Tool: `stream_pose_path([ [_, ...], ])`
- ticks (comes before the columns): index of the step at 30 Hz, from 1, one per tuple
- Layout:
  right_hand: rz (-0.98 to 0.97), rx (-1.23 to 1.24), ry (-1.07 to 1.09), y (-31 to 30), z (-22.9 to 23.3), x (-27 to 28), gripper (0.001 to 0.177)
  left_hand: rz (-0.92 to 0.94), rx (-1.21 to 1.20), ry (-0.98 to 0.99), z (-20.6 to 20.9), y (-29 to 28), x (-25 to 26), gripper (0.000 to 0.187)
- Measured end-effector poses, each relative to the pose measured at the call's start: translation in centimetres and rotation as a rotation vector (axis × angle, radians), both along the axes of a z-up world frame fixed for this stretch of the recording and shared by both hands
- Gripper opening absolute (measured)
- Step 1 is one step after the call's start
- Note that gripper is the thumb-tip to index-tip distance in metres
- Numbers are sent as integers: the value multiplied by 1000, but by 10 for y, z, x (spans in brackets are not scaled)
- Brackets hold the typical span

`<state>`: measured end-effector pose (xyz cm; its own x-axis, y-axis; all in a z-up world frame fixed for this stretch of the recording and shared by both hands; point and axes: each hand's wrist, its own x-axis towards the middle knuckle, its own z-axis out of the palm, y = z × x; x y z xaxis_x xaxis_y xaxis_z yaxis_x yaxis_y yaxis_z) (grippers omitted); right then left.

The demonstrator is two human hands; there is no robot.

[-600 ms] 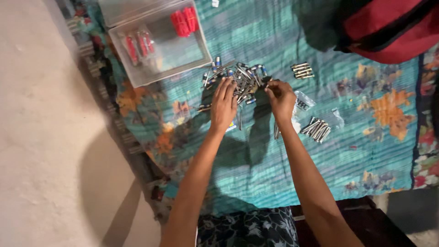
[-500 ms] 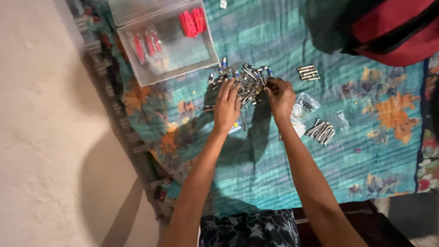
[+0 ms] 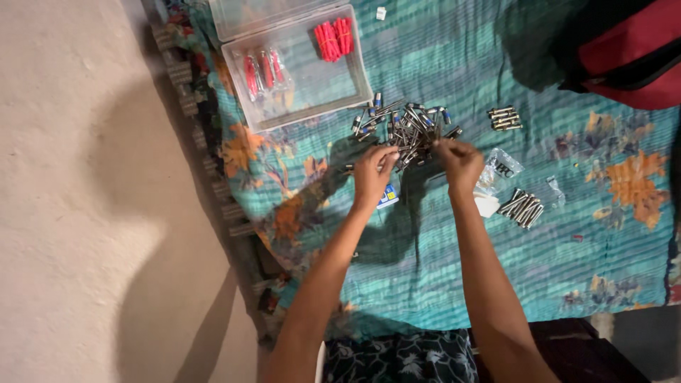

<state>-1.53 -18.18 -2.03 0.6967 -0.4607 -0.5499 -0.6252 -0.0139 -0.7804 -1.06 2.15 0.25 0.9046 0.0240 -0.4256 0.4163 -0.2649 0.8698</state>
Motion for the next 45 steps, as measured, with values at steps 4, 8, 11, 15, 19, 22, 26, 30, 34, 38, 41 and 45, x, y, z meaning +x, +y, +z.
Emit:
stream_pose_path([
  [4, -109, 448, 168, 36, 48, -11, 17, 118, -463, 328, -29, -13, -9, 35],
  [8, -30, 485, 154, 57, 62, -9, 19, 95, -558, 378, -37, -13, -7, 34],
  [11, 33, 439, 89, 60, 55, -10, 20, 90, -612, 398, -37, -5, -2, 30],
  [15, 217, 342, 74, 55, 48, 3, 25, 211, -621, 377, -38, 3, 12, 24],
  [19, 576, -513, -68, 49, 40, 31, 44, 389, -584, 400, -42, 19, 20, 21],
  [22, 657, -607, -142, 41, 21, 54, 53, 418, -585, 392, -47, 31, 21, 20],
  [26, 877, -641, -105, 33, -6, 71, 55, 386, -565, 388, -48, 44, 14, 21],
  [30, 960, -646, 42, 38, -19, 62, 34, 403, -531, 428, -52, 45, 6, 22],
  [34, 850, -664, -80, 44, -9, 52, 32, 409, -533, 454, -50, 43, 2, 22],
  [38, 539, -571, -165, 39, 8, 45, 23, 371, -549, 422, -45, 46, -4, 24],
  [41, 208, -247, -158, 32, 14, 36, 16, 288, -463, 354, -36, 44, -5, 26],
  [45, -87, 336, -93, 15, 32, 8, 8, 238, -469, 348, -10, 29, -2, 27],
])
